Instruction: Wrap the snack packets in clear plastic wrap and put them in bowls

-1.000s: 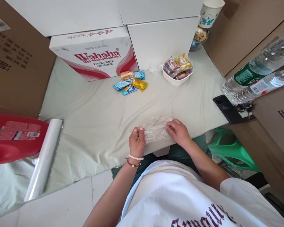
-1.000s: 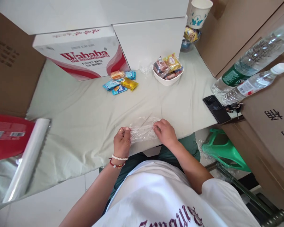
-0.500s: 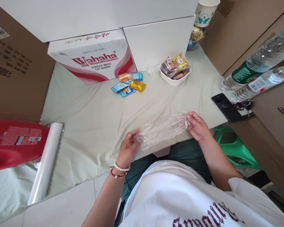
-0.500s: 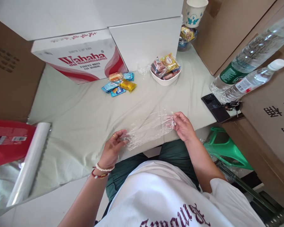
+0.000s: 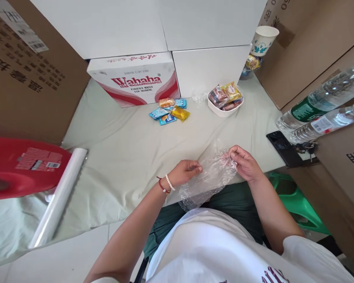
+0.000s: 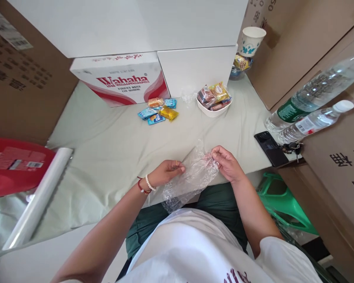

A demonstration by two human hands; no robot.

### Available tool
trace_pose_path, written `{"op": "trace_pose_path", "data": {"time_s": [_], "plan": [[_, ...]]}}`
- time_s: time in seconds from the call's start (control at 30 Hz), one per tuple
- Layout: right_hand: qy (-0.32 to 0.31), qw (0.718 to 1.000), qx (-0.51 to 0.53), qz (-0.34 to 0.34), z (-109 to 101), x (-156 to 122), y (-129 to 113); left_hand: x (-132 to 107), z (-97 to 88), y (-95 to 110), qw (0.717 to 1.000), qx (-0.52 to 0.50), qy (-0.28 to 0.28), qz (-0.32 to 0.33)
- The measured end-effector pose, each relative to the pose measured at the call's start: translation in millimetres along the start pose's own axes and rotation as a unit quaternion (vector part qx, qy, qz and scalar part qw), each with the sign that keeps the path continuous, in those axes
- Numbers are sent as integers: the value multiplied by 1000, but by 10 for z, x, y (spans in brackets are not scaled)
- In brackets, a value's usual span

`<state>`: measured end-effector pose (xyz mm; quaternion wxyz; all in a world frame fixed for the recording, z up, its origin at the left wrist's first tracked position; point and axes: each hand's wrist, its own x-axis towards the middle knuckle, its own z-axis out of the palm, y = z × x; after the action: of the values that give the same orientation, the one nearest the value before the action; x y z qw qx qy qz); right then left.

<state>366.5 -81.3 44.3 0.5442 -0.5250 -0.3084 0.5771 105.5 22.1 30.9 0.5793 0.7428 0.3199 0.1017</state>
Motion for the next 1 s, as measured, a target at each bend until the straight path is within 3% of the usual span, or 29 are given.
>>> {"op": "trace_pose_path", "data": {"time_s": [0.07, 0.13, 0.2, 0.3, 0.4, 0.47, 0.53, 0.63, 0.83, 1.0], "plan": [[89, 992, -73, -41, -77, 46, 20, -5, 41, -49, 995, -78, 45, -37], [188, 966, -154, -83, -100, 57, 54, -52, 77, -106, 978, -119, 163, -58], [223, 949, -201, -97, -4, 21, 104, -112, 124, -144, 953, -130, 266, -69], [137, 963, -217, -78, 376, -51, 227, -189, 235, -130, 931, -133, 333, -68], [61, 958, -266, -84, 811, -20, 396, -239, 342, -59, 929, -156, 331, -54], [46, 953, -286, -84, 973, 68, 487, -267, 355, -28, 925, -185, 328, -45], [40, 960, -266, -79, 996, 170, 525, -300, 299, -41, 910, -206, 358, -45], [48, 981, -180, -61, 869, 284, 474, -368, 115, -141, 875, -204, 434, -67], [61, 998, -18, 28, 657, 436, 308, -530, -326, -404, 836, -101, 519, -145], [84, 995, -36, 49, 703, 599, 356, -667, -506, -488, 806, 11, 567, -172]]}}
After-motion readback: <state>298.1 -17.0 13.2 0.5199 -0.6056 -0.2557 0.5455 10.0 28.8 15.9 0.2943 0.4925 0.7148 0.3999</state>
